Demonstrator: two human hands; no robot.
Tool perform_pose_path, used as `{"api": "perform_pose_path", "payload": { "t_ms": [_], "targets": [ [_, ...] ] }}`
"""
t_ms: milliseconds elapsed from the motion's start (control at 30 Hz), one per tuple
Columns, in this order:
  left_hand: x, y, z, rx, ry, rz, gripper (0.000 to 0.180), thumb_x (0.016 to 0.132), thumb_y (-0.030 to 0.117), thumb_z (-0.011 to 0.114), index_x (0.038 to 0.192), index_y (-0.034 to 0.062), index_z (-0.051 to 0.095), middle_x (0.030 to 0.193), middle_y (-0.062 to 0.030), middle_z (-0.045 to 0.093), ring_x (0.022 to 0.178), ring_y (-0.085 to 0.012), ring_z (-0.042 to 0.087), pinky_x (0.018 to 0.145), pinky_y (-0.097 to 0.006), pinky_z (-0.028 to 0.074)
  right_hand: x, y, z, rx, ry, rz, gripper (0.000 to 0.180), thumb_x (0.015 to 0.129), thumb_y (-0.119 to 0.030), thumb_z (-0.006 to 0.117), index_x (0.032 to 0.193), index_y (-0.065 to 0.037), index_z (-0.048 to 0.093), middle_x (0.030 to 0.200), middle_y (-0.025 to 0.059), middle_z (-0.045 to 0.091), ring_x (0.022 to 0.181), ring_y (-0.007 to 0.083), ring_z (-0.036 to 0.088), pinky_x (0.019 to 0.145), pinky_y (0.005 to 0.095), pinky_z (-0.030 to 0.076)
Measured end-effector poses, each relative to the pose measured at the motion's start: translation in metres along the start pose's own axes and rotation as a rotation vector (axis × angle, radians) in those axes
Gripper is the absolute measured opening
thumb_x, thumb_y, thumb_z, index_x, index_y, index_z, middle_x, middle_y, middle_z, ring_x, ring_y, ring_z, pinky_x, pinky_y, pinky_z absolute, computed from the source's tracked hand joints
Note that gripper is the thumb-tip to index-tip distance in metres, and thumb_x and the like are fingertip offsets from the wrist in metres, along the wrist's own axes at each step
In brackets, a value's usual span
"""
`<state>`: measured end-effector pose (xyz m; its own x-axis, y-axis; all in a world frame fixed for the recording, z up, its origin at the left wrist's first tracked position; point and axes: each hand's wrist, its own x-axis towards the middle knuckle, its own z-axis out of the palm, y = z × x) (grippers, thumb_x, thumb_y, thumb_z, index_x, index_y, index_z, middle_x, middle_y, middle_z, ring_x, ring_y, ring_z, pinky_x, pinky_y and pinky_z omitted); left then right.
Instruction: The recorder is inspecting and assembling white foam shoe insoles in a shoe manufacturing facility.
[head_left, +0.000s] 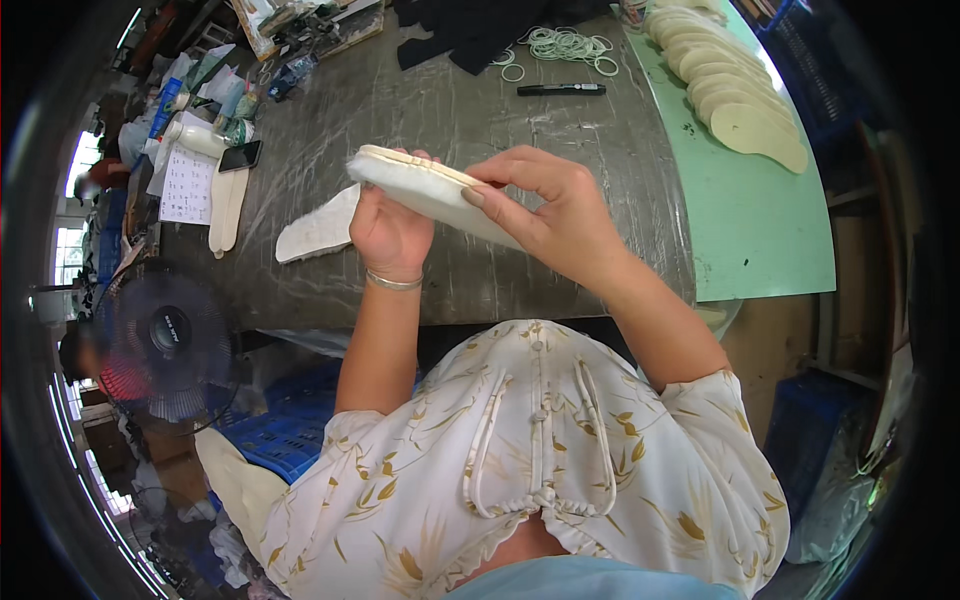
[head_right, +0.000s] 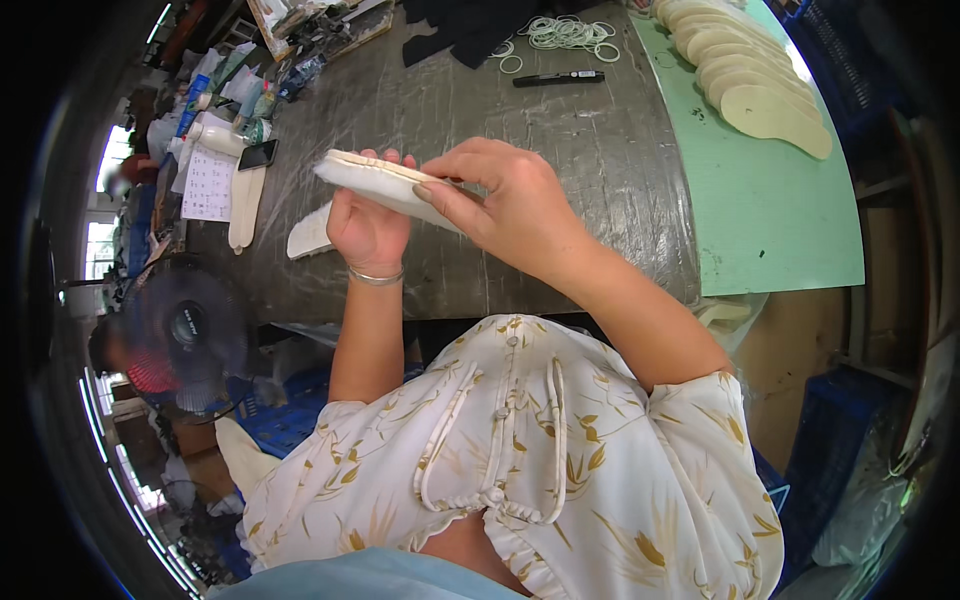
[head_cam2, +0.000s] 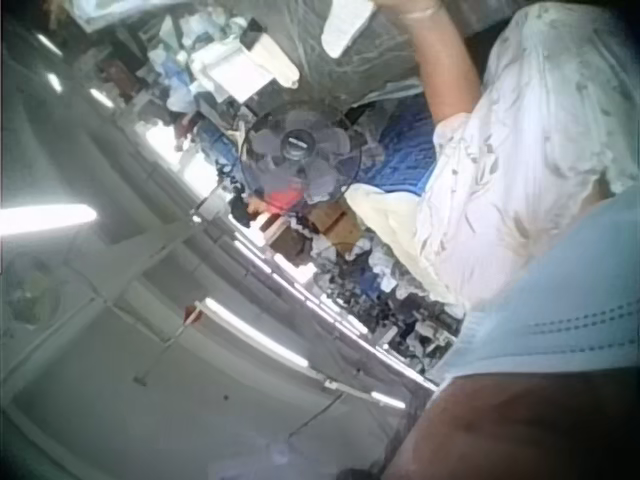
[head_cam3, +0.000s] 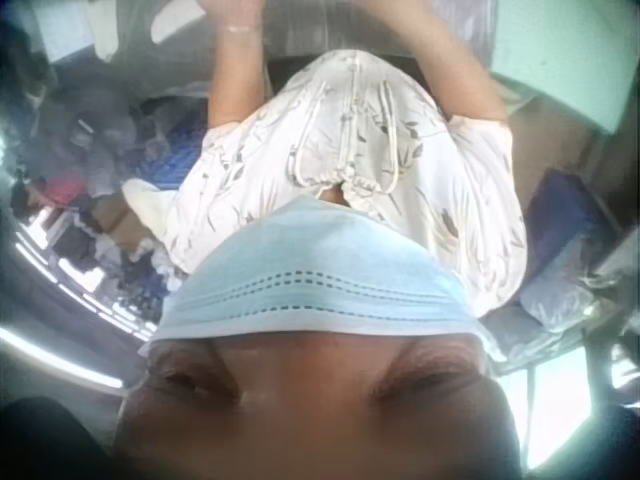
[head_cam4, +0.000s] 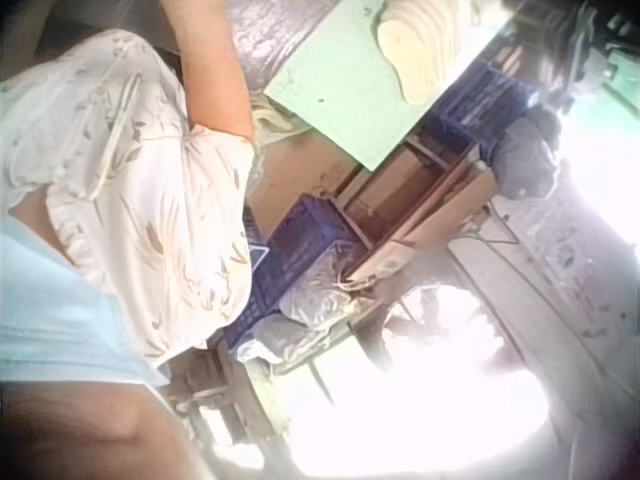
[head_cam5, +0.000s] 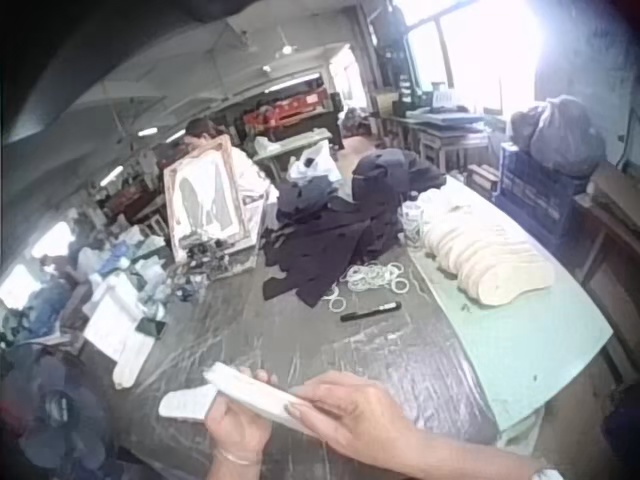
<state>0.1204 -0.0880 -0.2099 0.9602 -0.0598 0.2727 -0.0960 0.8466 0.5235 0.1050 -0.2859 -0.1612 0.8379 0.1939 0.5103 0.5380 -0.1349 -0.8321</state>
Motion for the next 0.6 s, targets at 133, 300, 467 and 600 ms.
{"api": "perform_pose_path", "payload": {
  "t_ms": [133,300,467,600],
  "targets": [
    [-0.001,-0.002,-0.002,0.012,0.056,-0.012,0.033,0.088,0.02,0.048,0.116,0.0032,0.055,0.114,-0.0102,0.058,0.111,-0.0295,0.051,0.103,-0.047,0.035,0.0,0.001,0.002,-0.006,0.03,0.009,0.013,0.082,-0.013,0.068,0.089,-0.003,0.071,0.082,0.0112,0.067,0.07,0.0249,0.064,0.061,0.0323,0.051],
    [0.005,0.003,-0.004,-0.059,0.137,-0.05,0.03,0.089,0.019,0.044,0.113,0.0043,0.056,0.112,-0.0083,0.057,0.108,-0.029,0.052,0.104,-0.049,0.033,-0.006,0.013,-0.003,-0.026,0.017,0.048,0.013,0.082,-0.012,0.066,0.09,-0.002,0.071,0.081,0.0115,0.067,0.068,0.0258,0.064,0.06,0.0323,0.051],
    [0.013,0.013,-0.011,-0.056,-0.038,0.044,0.029,0.089,0.019,0.044,0.109,0.0032,0.056,0.106,-0.0072,0.058,0.107,-0.0289,0.052,0.105,-0.049,0.032,-0.016,0.009,-0.012,-0.041,-0.076,0.188,0.012,0.082,-0.01,0.066,0.089,-0.001,0.07,0.081,0.0119,0.067,0.067,0.0259,0.064,0.061,0.0322,0.053],
    [0.02,0.012,0.001,0.072,-0.061,0.044,0.034,0.088,0.026,0.046,0.11,0.0024,0.057,0.105,-0.0094,0.056,0.109,-0.03,0.051,0.103,-0.05,0.033,-0.022,0.014,-0.019,-0.157,0.009,0.094,0.01,0.081,-0.006,0.066,0.089,0.0,0.069,0.084,0.0116,0.066,0.07,0.0252,0.065,0.062,0.0315,0.056]
  ]
}}
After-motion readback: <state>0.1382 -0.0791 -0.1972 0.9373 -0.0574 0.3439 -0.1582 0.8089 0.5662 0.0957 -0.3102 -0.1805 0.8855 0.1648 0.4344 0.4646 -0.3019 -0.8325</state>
